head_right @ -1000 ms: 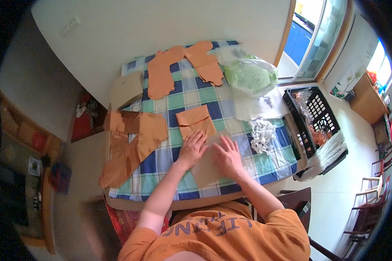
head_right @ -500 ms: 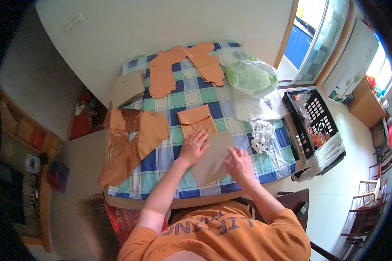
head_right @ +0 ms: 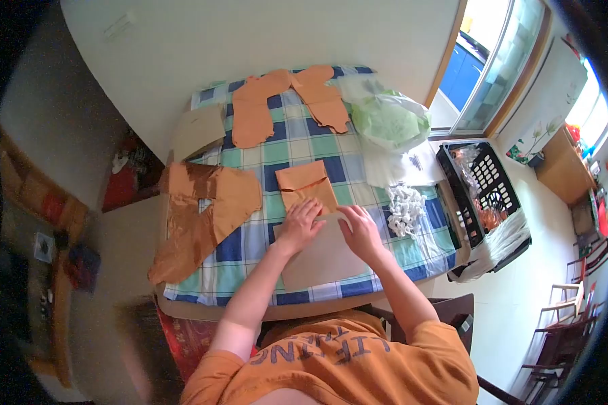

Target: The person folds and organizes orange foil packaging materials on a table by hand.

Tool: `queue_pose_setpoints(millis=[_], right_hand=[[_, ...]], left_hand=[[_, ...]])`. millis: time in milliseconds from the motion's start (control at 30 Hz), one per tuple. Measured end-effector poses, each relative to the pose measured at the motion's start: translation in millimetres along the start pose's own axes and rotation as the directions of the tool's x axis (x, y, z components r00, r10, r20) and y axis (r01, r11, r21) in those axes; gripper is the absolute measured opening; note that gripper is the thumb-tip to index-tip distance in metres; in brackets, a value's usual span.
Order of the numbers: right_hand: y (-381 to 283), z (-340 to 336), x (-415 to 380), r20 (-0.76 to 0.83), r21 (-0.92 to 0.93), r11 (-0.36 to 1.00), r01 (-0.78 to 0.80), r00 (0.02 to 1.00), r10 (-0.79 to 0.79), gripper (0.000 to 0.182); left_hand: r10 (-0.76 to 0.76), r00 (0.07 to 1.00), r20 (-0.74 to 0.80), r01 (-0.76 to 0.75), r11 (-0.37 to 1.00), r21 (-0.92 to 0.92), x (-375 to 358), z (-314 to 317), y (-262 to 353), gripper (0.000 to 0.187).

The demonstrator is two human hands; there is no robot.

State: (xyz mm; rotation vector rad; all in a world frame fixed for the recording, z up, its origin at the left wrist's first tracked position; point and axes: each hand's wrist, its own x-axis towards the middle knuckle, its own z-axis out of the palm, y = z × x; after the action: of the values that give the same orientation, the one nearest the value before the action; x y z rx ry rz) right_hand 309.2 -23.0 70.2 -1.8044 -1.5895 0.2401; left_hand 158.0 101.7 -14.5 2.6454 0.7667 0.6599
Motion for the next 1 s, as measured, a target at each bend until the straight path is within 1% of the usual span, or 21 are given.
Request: queue_pose_setpoints(millis=[67,100,167,200,233,267,333,367,433,467,533,600,633,700,733,767,867,967,1000], right_hand=[[11.0,27.0,22.6,-0.048,0.076,0.994,0.08,0.996,-0.077,0.034],[17.7,40.2,33.7,-0.073,0.111,0.986,0.127,0.99,-0.119,0.036],[21.6,53.7,47.6,-0.003,0.206,0.974,0.097,0.995,-0.098,0.037],[26.1,60.2,51.5,0.036,0.252,0.965,0.074,0.996,-0.086,0.038],[33.3,67.5,54.7,0.039,0.228,0.97,0.082,0.995,-0.093,0.038],[41.0,71.7,55.2,0.043,0.25,0.966,0.072,0.995,-0.085,0.037],[45.7,71.4,59.4,0.05,0.29,0.956,0.054,0.996,-0.072,0.036],[46.2,71.4,58.5,0.101,0.358,0.933,-0.037,0.995,0.001,0.036],[39.8,66.5,57.6,0.212,0.473,0.853,-0.221,0.968,0.133,0.034],[37.6,66.1,56.9,0.19,0.465,0.863,-0.197,0.974,0.12,0.033],[34.6,66.8,56.4,0.145,0.446,0.883,-0.148,0.985,0.091,0.031],[36.1,70.1,54.2,0.042,0.359,0.933,0.022,0.998,-0.04,0.029],[37.1,72.5,53.0,-0.005,0.309,0.945,0.108,0.994,-0.111,0.028],[41.9,80.7,46.6,-0.039,0.234,0.953,0.194,0.981,-0.19,0.026],[39.4,80.6,46.4,-0.054,0.194,0.952,0.235,0.972,-0.229,0.025],[37.2,78.0,47.1,-0.038,0.142,0.949,0.28,0.96,-0.277,0.024],[36.0,77.2,46.7,-0.024,0.12,0.956,0.268,0.963,-0.267,0.023],[36.4,77.3,46.3,-0.02,0.121,0.957,0.263,0.965,-0.263,0.023],[36.6,77.4,47.0,-0.02,0.125,0.956,0.265,0.964,-0.264,0.022]], left_hand=[[0.018,1.0,0.014,-0.018,0.998,0.055,0.4,1.7,-1.6,0.049],[0.014,1.0,0.02,-0.015,0.998,0.053,1.6,2.1,-2.8,0.049],[0.0,0.999,0.033,-0.001,0.999,0.041,0.9,4.2,-3.7,0.05],[0.009,1.0,0.017,-0.009,1.0,0.03,-0.7,3.8,-3.3,0.05],[0.017,1.0,0.001,-0.017,1.0,0.017,-2.7,2.2,-1.4,0.051],[0.025,1.0,-0.015,-0.025,1.0,0.005,-4.2,0.9,1.0,0.051],[0.036,0.999,0.01,-0.036,0.999,0.01,-11.7,-6.4,18.9,0.05],[0.038,0.999,0.031,-0.039,0.999,0.011,-21.7,-9.9,29.3,0.05],[0.093,0.984,0.15,-0.095,0.995,0.008,-41.1,-16.5,44.9,0.049],[0.121,0.971,0.205,-0.125,0.992,0.006,-48.5,-19.9,51.6,0.048],[0.166,0.964,0.209,-0.16,0.986,-0.046,-57.4,-25.1,58.9,0.044],[0.191,0.962,0.197,-0.173,0.979,-0.107,-61.3,-31.3,58.3,0.04],[0.15,0.973,0.177,-0.129,0.984,-0.124,-58.5,-36.3,54.2,0.038],[0.067,0.988,0.138,-0.045,0.986,-0.158,-43.0,-50.9,37.8,0.034],[0.043,0.997,0.061,-0.034,0.99,-0.138,-34.2,-55.1,24.7,0.031],[0.021,1.0,-0.016,-0.023,0.993,-0.118,-26.3,-56.7,9.1,0.029],[0.133,0.986,-0.101,-0.125,0.988,0.088,-8.8,-62.9,-29.5,0.029],[0.13,0.991,-0.016,-0.129,0.99,0.057,-0.4,-56.4,-51.2,0.022],[0.105,0.995,0.006,-0.105,0.994,0.02,3.5,-57.4,-53.8,0.021]])
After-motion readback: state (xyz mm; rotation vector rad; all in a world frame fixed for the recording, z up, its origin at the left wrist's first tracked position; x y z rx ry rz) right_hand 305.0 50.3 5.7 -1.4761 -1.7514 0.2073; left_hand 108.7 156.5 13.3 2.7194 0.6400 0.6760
